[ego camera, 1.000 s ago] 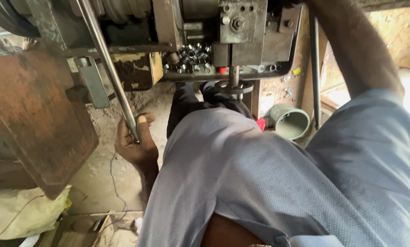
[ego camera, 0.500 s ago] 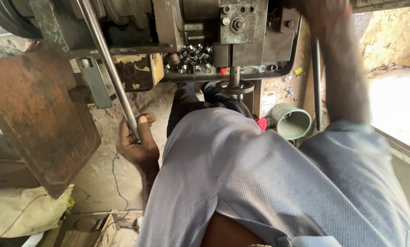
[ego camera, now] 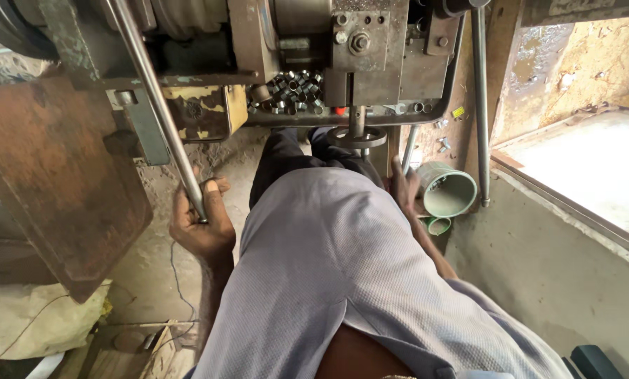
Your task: The person operates a manual metal press in a workshop. They repeatedly pull a lever to activate the press, which forms small metal pieces that accumulate in a tray. The person occasionally uses a red-handled tool to adjust or clear the press mechanism.
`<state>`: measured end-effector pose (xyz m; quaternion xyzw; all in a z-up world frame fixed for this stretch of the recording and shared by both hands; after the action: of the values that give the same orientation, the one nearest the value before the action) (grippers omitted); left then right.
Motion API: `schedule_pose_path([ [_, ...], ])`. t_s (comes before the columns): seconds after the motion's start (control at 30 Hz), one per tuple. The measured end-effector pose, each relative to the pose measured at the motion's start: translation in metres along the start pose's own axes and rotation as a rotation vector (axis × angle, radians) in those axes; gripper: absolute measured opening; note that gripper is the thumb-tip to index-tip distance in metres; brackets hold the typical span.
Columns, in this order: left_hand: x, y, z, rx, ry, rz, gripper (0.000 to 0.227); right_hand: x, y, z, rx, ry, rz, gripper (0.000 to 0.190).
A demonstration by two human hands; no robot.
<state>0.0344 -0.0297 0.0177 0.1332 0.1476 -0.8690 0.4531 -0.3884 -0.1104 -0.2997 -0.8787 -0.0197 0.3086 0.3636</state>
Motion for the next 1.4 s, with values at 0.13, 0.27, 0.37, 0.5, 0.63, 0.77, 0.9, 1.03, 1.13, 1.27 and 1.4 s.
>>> schedule_pose_path([
  [0.13,0.0,0.0,-0.002,0.072,-0.049,-0.01,0.03,0.023,0.066,-0.009,0.064,0.077,-0.109,0.032],
  [0.27,-0.008,-0.002,-0.016,0.133,0.0,-0.003,0.028,0.03,0.133,-0.043,-0.054,0.08,-0.169,0.038],
  [0.37,-0.024,0.009,-0.036,0.261,0.057,0.005,0.021,0.019,0.153,-0.061,-0.287,-0.254,-0.104,0.04],
  [0.5,-0.059,0.029,-0.065,0.502,-0.078,0.071,0.032,0.014,0.127,-0.071,-0.641,-0.549,0.046,0.029],
  [0.63,-0.108,0.06,-0.09,0.453,-0.149,0.252,0.047,0.041,0.063,-0.057,-0.027,0.041,-0.535,0.029],
  [0.77,-0.15,0.074,-0.107,0.214,0.264,0.682,0.048,0.062,0.003,-0.086,0.073,0.234,-0.589,0.023],
  [0.9,-0.171,0.078,-0.14,0.132,-0.761,0.464,0.072,0.088,0.019,-0.071,-0.135,0.123,-0.48,0.014],
  [1.03,-0.174,0.082,-0.132,0.633,0.322,0.359,0.097,0.104,0.039,-0.073,-1.042,-0.86,-0.148,0.019],
  [1.13,-0.178,0.097,-0.122,0.718,0.425,0.352,0.114,0.109,0.045,-0.058,-0.807,-0.982,-0.187,0.022],
  [1.27,-0.168,0.096,-0.103,0.763,0.397,0.406,0.103,0.121,0.046,-0.055,-0.609,-0.824,-0.287,0.019],
  [1.4,-0.181,0.117,-0.118,0.115,-0.624,0.74,0.079,0.147,0.035,-0.067,-0.673,-0.812,-0.269,0.027],
])
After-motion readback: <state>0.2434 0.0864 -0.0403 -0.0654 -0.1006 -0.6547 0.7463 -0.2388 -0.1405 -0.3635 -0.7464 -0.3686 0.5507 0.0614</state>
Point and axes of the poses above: each hand's wrist, its own y-axis towards the middle knuckle, its own x-axis out of the palm, z = x × y, the point moved 4 cm from there along y, towards the middle knuckle, and after that the axes turned 10 degrees about -y, right-handed, at the moved point
